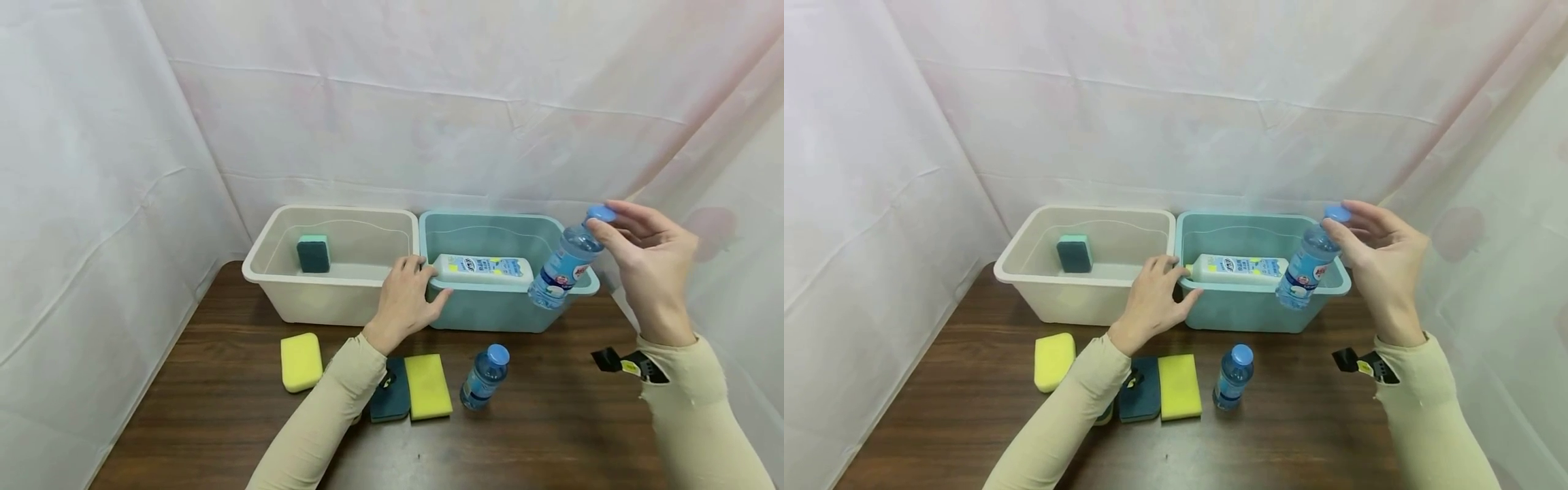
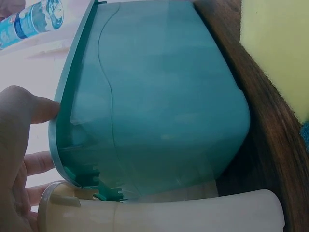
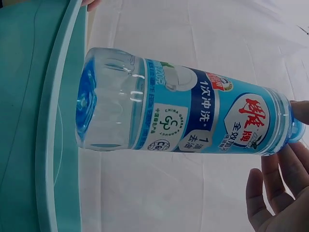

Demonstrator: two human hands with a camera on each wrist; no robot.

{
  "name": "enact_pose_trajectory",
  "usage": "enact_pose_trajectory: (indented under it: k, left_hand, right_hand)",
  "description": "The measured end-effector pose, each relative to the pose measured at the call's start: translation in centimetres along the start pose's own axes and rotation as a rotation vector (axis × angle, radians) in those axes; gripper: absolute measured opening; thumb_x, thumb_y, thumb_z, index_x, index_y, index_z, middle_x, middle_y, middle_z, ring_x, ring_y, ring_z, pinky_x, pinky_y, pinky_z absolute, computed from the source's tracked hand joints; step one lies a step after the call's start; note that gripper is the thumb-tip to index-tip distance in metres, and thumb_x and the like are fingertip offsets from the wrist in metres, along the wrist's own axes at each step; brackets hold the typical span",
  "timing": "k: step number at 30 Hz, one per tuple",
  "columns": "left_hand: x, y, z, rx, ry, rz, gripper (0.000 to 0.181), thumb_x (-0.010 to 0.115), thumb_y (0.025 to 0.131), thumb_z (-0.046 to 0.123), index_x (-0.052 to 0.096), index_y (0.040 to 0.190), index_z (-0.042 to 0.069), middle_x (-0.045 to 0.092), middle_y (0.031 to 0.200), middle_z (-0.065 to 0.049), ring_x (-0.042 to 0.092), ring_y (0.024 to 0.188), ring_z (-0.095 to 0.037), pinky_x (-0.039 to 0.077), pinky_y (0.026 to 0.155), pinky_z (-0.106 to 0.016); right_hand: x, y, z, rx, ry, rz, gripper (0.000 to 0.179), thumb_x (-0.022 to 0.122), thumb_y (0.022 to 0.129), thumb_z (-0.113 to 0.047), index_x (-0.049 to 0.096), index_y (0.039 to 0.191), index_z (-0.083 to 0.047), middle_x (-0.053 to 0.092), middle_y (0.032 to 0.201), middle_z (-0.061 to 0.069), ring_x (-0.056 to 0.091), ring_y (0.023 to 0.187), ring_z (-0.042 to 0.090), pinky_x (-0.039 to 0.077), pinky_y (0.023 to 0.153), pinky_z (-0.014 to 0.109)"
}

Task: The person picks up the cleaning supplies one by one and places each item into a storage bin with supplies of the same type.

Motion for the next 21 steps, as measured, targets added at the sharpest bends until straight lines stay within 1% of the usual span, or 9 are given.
enact_pose_trajectory:
  k: [3,5,10,16,18,21]
  left_hand:
    - [0.0,0.0,-0.1,-0.006,-0.007,0.009,0.051,0.067,0.1,0.055,0.076,0.128,0.013,0.065,0.14,-0.015,0.059,0.13,-0.034,0.053,0.11,-0.045]
    - [0.0,0.0,-0.1,-0.009,-0.008,0.012,0.051,0.067,0.1,0.055,0.076,0.128,0.013,0.065,0.14,-0.015,0.059,0.13,-0.034,0.053,0.11,-0.045]
    - [0.0,0.0,-0.1,-0.012,-0.005,0.012,0.05,0.067,0.1,0.055,0.076,0.127,0.014,0.065,0.139,-0.014,0.059,0.13,-0.033,0.053,0.11,-0.045]
    - [0.1,0.0,-0.1,-0.012,-0.007,0.008,0.049,0.067,0.1,0.054,0.076,0.127,0.014,0.065,0.139,-0.014,0.059,0.13,-0.032,0.053,0.11,-0.045]
    - [0.1,0.0,-0.1,-0.012,-0.007,0.007,0.049,0.067,0.101,0.054,0.076,0.127,0.014,0.065,0.139,-0.014,0.059,0.13,-0.032,0.053,0.111,-0.045]
    - [0.1,0.0,-0.1,-0.013,-0.009,0.009,0.049,0.067,0.1,0.054,0.076,0.126,0.014,0.065,0.14,-0.014,0.059,0.131,-0.032,0.053,0.111,-0.045]
  right_hand:
    - [0.3,0.2,0.2,0.01,-0.043,-0.009,0.039,0.087,0.082,0.006,0.075,0.119,0.013,0.083,0.094,0.005,0.078,0.082,0.012,0.061,0.082,0.015]
    - [0.5,0.4,0.3,0.01,-0.053,-0.013,0.039,0.087,0.082,0.005,0.076,0.118,0.011,0.083,0.093,0.005,0.078,0.082,0.012,0.061,0.083,0.015]
    - [0.8,0.9,0.7,0.008,-0.095,-0.01,0.038,0.087,0.083,0.004,0.077,0.12,0.007,0.083,0.096,0.001,0.078,0.084,0.01,0.06,0.083,0.013]
    - [0.8,1.3,1.7,0.023,-0.108,0.005,0.038,0.087,0.085,0.003,0.077,0.121,0.004,0.083,0.099,0.0,0.077,0.087,0.009,0.059,0.084,0.012]
    - [0.8,1.3,2.2,0.028,-0.158,0.009,0.037,0.087,0.086,0.001,0.078,0.122,0.001,0.082,0.099,-0.003,0.077,0.088,0.008,0.059,0.083,0.011]
    - [0.7,1.4,2.8,0.022,-0.268,0.007,0.037,0.086,0.087,-0.003,0.078,0.124,-0.002,0.081,0.1,-0.009,0.076,0.09,0.005,0.057,0.084,0.009]
Point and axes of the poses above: each hand's wrist, its own y-axis towards the middle knuckle, its own x-axis out of the palm, z = x × y, the point moved 4 cm from there along y, towards the middle knuckle
